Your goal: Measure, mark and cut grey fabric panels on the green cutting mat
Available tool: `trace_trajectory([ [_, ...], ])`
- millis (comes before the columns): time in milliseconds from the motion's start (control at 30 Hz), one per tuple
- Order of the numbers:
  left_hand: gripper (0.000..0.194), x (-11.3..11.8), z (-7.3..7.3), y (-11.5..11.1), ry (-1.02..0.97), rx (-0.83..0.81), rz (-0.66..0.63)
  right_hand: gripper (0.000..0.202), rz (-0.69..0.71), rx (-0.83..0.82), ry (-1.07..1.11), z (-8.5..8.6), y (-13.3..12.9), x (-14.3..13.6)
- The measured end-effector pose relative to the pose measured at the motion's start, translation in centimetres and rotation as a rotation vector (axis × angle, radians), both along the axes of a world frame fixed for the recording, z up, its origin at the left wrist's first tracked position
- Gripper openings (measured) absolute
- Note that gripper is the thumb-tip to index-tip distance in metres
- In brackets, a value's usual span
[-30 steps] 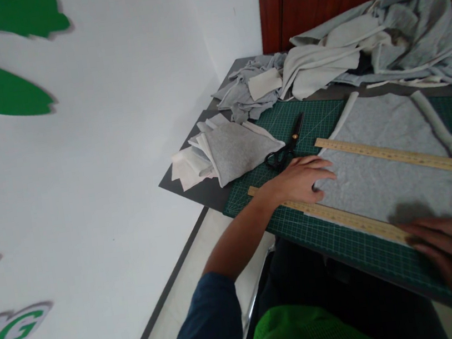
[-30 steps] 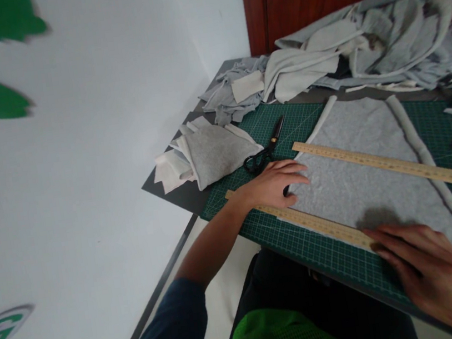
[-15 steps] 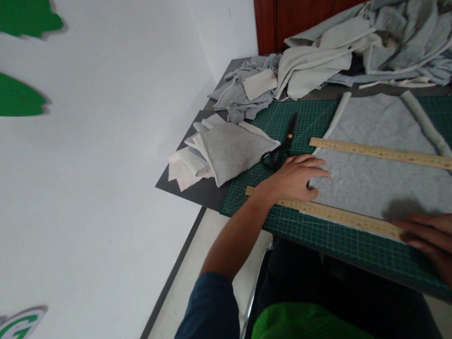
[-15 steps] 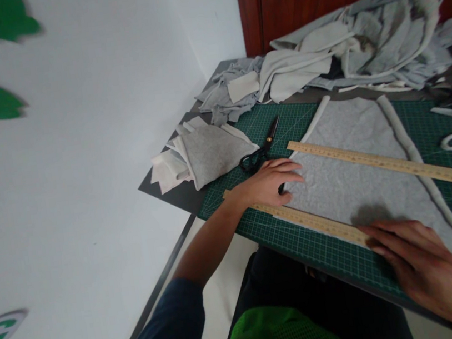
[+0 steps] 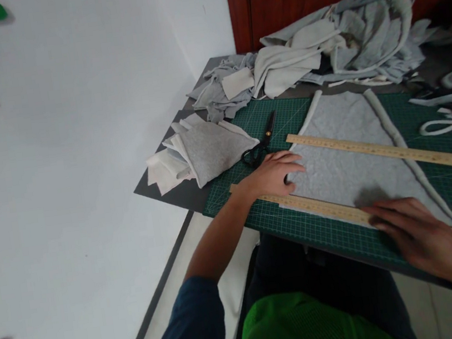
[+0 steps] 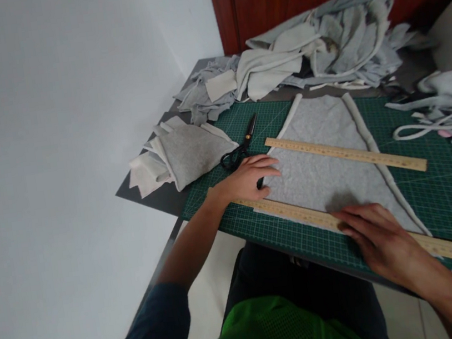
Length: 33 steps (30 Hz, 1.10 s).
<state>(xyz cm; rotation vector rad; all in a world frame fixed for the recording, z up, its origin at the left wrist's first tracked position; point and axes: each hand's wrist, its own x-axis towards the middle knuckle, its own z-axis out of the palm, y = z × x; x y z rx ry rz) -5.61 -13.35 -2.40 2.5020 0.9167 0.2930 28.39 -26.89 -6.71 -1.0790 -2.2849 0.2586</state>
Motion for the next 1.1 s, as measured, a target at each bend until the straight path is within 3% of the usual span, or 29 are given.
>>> trace_trajectory([
  [900,0.050,-0.16,-0.51,0.50,-0.011,0.028,0.008,0.040,-0.009,-0.054,-0.016,-0.07,-0.15,0.17],
  [1100,0.048,-0.03,0.32,0.12,0.044,0.049,0.024,0.038,-0.010,-0.075,-0.017,-0.12,0.01,0.02],
])
